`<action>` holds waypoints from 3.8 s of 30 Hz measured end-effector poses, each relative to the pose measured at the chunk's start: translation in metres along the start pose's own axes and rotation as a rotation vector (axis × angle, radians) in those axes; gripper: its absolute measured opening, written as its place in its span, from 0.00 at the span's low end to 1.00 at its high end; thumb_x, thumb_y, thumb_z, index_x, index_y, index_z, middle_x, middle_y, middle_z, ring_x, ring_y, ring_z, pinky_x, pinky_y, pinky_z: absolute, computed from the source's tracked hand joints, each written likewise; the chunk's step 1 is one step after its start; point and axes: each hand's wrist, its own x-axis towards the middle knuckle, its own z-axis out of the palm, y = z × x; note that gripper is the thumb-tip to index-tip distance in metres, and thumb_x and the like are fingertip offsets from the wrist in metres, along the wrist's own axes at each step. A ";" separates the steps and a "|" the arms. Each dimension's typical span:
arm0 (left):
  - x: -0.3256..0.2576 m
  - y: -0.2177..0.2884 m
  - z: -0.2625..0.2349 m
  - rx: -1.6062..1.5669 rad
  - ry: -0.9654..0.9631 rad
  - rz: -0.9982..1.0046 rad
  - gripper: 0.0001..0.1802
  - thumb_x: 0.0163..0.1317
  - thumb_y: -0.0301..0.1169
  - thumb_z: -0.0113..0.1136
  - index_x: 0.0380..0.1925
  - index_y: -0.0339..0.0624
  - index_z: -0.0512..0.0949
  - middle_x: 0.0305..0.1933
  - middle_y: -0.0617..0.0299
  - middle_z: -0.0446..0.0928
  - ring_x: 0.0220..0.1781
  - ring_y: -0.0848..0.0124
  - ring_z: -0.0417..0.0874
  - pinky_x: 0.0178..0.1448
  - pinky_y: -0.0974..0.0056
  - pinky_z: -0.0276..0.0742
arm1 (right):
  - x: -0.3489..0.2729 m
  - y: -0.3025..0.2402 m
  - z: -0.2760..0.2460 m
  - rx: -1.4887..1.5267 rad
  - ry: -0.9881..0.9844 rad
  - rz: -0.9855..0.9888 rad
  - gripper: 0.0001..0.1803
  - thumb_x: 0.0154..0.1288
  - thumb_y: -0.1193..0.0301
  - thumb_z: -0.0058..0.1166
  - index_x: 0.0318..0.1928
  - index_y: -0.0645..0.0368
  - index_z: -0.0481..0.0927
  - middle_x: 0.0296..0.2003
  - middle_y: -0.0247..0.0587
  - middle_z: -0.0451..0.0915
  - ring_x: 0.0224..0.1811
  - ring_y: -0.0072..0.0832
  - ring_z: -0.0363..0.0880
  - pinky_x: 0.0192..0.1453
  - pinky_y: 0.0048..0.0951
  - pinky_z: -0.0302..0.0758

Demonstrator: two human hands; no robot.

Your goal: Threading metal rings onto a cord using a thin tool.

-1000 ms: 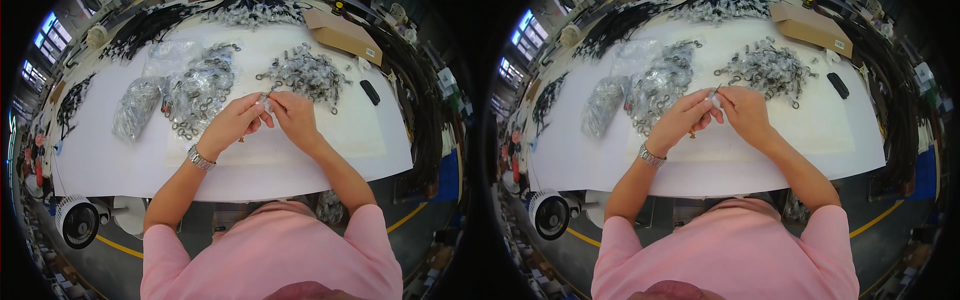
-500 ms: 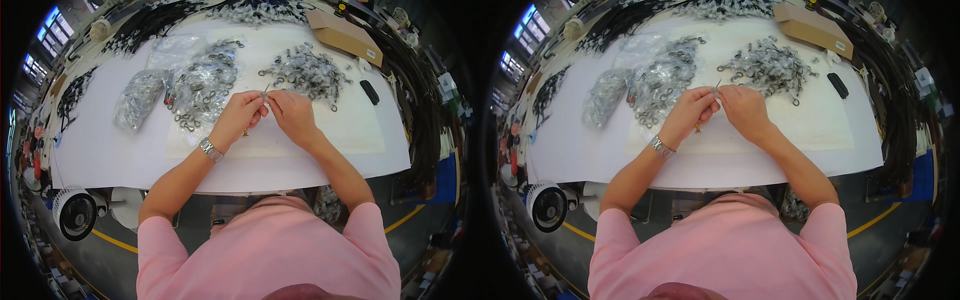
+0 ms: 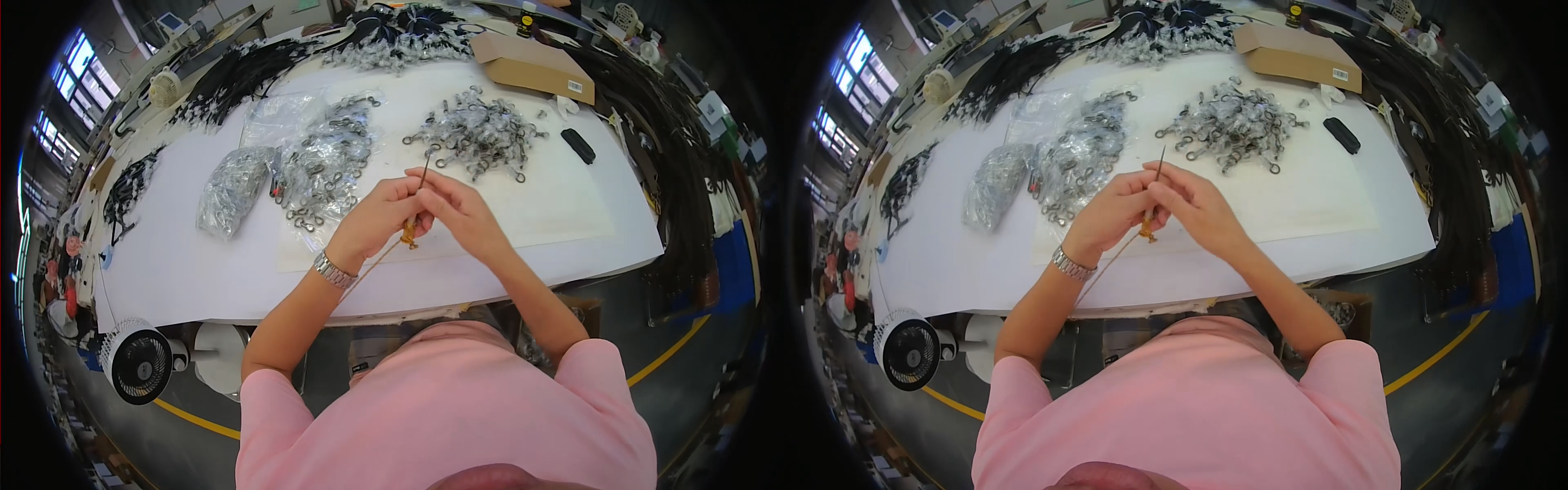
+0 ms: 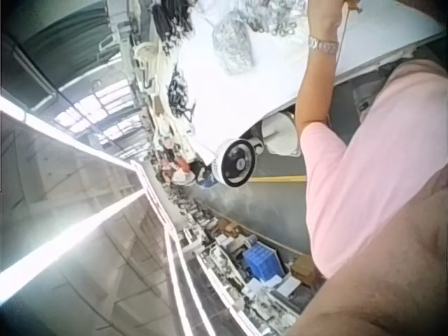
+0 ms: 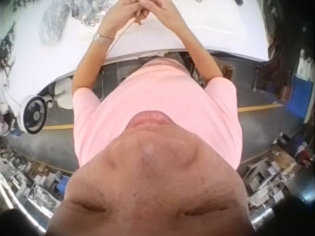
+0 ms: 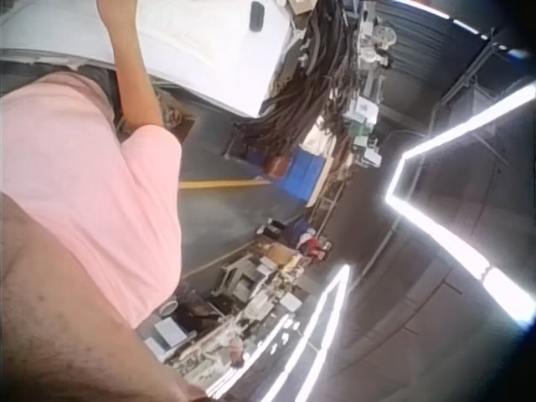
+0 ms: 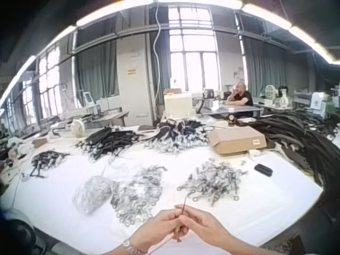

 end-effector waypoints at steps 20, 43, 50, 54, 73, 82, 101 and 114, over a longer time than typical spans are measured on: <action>-0.052 0.017 0.119 0.217 0.141 0.046 0.15 0.80 0.37 0.52 0.47 0.36 0.82 0.30 0.66 0.78 0.20 0.84 0.66 0.24 0.76 0.58 | -0.077 -0.039 0.003 0.692 0.287 -0.123 0.14 0.84 0.61 0.46 0.49 0.59 0.77 0.42 0.41 0.84 0.47 0.34 0.88 0.53 0.33 0.84; -0.112 0.009 0.089 0.398 0.358 0.095 0.13 0.79 0.31 0.52 0.44 0.35 0.84 0.22 0.68 0.76 0.19 0.87 0.63 0.24 0.76 0.56 | -0.005 -0.068 -0.044 0.626 0.359 -0.320 0.13 0.82 0.63 0.51 0.48 0.62 0.78 0.49 0.50 0.86 0.51 0.34 0.87 0.63 0.33 0.83; -0.176 -0.030 0.060 0.324 0.492 -0.102 0.13 0.78 0.29 0.53 0.47 0.33 0.84 0.24 0.65 0.80 0.22 0.84 0.71 0.28 0.77 0.64 | 0.013 -0.050 -0.082 0.582 0.321 -0.128 0.13 0.81 0.63 0.52 0.47 0.61 0.76 0.45 0.47 0.85 0.49 0.33 0.88 0.55 0.34 0.87; -0.215 -0.035 0.067 0.252 0.652 -0.230 0.11 0.75 0.27 0.54 0.38 0.33 0.85 0.21 0.68 0.74 0.20 0.83 0.67 0.25 0.74 0.57 | 0.039 -0.061 -0.087 0.508 0.286 -0.047 0.12 0.81 0.62 0.52 0.45 0.58 0.76 0.45 0.44 0.86 0.46 0.32 0.89 0.51 0.32 0.88; -0.159 0.010 0.049 0.422 0.771 0.191 0.15 0.77 0.31 0.55 0.53 0.31 0.82 0.36 0.51 0.88 0.28 0.78 0.83 0.32 0.76 0.75 | 0.038 -0.052 0.048 0.214 -0.528 -0.034 0.13 0.81 0.63 0.52 0.43 0.61 0.80 0.44 0.40 0.88 0.52 0.23 0.83 0.63 0.29 0.75; -0.169 -0.004 0.052 0.477 0.632 0.243 0.20 0.78 0.36 0.53 0.57 0.29 0.79 0.41 0.49 0.87 0.32 0.71 0.86 0.36 0.68 0.81 | 0.015 -0.055 0.063 0.204 -0.579 -0.006 0.14 0.83 0.62 0.48 0.46 0.59 0.80 0.47 0.37 0.87 0.50 0.20 0.81 0.61 0.28 0.74; -0.130 -0.007 0.075 -0.109 0.582 0.024 0.13 0.80 0.34 0.51 0.43 0.35 0.80 0.21 0.63 0.76 0.16 0.80 0.70 0.20 0.75 0.60 | 0.014 -0.031 0.059 0.218 -0.575 0.286 0.21 0.84 0.57 0.48 0.54 0.62 0.83 0.47 0.38 0.87 0.49 0.22 0.83 0.55 0.26 0.79; -0.178 -0.041 0.092 0.765 1.046 0.242 0.10 0.77 0.27 0.52 0.40 0.34 0.81 0.19 0.65 0.71 0.18 0.78 0.69 0.24 0.68 0.62 | 0.062 -0.056 0.039 0.807 -0.431 0.204 0.18 0.86 0.58 0.39 0.47 0.58 0.77 0.39 0.39 0.83 0.43 0.30 0.84 0.59 0.37 0.79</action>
